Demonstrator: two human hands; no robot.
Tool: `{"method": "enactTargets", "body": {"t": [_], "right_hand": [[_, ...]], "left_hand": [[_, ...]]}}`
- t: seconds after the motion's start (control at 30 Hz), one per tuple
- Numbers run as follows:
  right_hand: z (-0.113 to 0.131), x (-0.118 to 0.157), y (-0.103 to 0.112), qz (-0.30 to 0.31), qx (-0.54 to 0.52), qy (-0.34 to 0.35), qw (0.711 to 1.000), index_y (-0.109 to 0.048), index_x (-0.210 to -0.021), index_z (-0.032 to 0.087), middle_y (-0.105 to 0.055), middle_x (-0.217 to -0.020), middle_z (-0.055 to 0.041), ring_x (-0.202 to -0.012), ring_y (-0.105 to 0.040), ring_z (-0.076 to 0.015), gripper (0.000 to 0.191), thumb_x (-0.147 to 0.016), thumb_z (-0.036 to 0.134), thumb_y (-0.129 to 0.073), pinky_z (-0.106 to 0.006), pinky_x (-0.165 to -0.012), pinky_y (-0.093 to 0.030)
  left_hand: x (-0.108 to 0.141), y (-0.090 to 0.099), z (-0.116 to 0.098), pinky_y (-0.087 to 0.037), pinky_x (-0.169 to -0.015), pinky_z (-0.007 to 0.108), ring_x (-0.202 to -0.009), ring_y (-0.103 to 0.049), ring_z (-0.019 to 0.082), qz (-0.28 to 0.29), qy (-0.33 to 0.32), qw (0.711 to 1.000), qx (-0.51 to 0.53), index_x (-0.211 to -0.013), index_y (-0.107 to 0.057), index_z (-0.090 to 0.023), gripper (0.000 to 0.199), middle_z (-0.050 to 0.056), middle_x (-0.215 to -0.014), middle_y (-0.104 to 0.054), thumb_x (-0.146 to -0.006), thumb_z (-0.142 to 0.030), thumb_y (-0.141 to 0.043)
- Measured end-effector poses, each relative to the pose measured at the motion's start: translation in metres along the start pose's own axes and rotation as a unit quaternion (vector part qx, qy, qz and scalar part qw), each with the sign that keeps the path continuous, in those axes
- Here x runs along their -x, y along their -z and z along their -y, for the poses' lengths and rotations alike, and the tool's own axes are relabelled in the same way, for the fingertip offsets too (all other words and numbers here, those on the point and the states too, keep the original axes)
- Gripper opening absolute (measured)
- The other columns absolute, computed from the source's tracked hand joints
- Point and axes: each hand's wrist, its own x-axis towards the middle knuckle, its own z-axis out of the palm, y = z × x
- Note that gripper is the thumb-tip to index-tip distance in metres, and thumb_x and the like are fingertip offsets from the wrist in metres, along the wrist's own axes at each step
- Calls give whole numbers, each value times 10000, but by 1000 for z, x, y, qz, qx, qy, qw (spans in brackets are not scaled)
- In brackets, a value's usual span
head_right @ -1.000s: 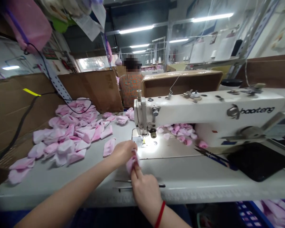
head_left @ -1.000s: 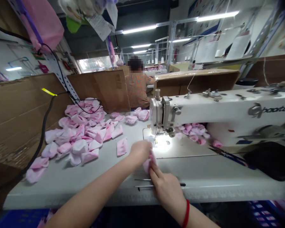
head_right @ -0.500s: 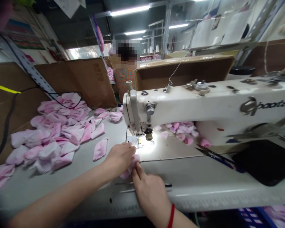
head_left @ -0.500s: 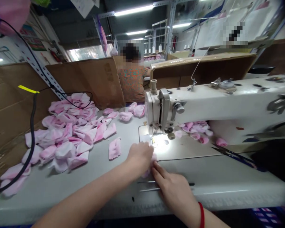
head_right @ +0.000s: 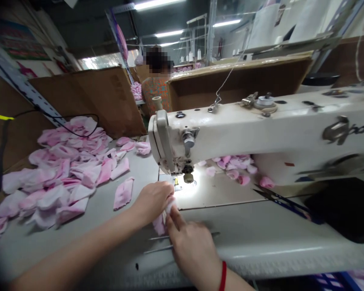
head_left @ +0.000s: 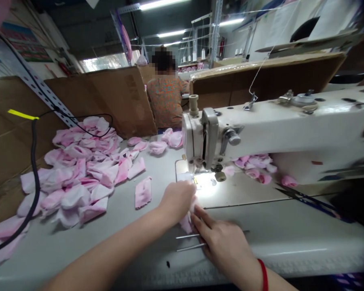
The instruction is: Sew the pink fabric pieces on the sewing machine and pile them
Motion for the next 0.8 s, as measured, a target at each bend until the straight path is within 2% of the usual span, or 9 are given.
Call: {"method": "enactTargets", "body": {"t": [0.13, 0.27, 0.33, 0.4, 0.43, 0.5, 0.57, 0.63, 0.8], "right_hand": [[-1, 0, 1, -26, 12, -5, 1000, -452, -1177, 243, -404, -1244, -52, -564, -591, -166, 465, -717, 182, -423, -289, -453, -464], [-1, 5, -8, -77, 20, -10, 997, -489, -1141, 263, -458, -1201, -12, -537, -585, -148, 469, -682, 167, -460, -266, -428, -462], [-2, 7, -14, -107, 27, -11, 994, -496, -1130, 279, -482, -1179, 9, -506, -576, -141, 465, -677, 180, -481, -259, -391, -453], [-2, 9, -19, -129, 32, -8, 991, -487, -1138, 289, -494, -1168, 18, -486, -567, -136, 457, -688, 210, -494, -261, -369, -450], [-2, 9, -20, -136, 33, -7, 990, -480, -1143, 293, -497, -1167, 21, -481, -565, -133, 455, -694, 224, -497, -264, -367, -453], [-2, 9, -21, -143, 32, -10, 989, -464, -1154, 311, -497, -1168, 34, -482, -566, -126, 451, -709, 246, -495, -265, -368, -459], [-2, 10, -20, -135, 29, -15, 990, -459, -1153, 324, -489, -1174, 52, -503, -575, -124, 438, -721, 250, -485, -267, -384, -470], [-2, 10, -18, -117, 27, -22, 992, -467, -1146, 321, -484, -1178, 60, -531, -585, -128, 428, -728, 230, -474, -274, -412, -484], [1, 10, -12, -89, 17, -34, 995, -471, -1144, 311, -459, -1201, 46, -590, -603, -147, 427, -736, 188, -445, -294, -462, -501]], "left_hand": [[1, -9, 2, -415, -638, 293, -760, -523, 195, -34, 1, 999, 17, -813, -524, -161, 84, 51, -824, -555, -769, -214, -475], [28, -5, 12, -387, -770, 308, -882, -468, 185, -100, 20, 994, 33, -916, -499, -178, 143, 47, -932, -514, -814, -230, -411], [50, -2, 27, -374, -807, 325, -895, -456, 184, -164, 55, 983, 56, -902, -509, -182, 142, 46, -935, -503, -813, -228, -408], [73, -4, 47, -356, -845, 361, -948, -437, 209, -212, 93, 970, 71, -920, -526, -179, 173, 62, -985, -488, -753, -198, -487], [82, -7, 57, -347, -861, 377, -986, -421, 225, -219, 101, 967, 79, -958, -529, -181, 255, 73, -1036, -473, -704, -159, -527], [95, -15, 76, -329, -893, 378, -1040, -399, 226, -211, 63, 968, 123, -1015, -532, -214, 396, 63, -1112, -459, -652, -57, -511], [100, -22, 90, -349, -875, 358, -997, -442, 206, -224, 39, 960, 166, -979, -565, -223, 423, 51, -1052, -513, -640, 5, -456], [99, -24, 96, -382, -820, 344, -911, -490, 198, -258, 49, 946, 189, -915, -592, -200, 358, 55, -948, -555, -654, 0, -450], [97, -4, 88, -436, -671, 258, -757, -547, 163, -353, 82, 898, 251, -824, -590, -154, 117, 40, -790, -584, -722, -179, -539]]}}
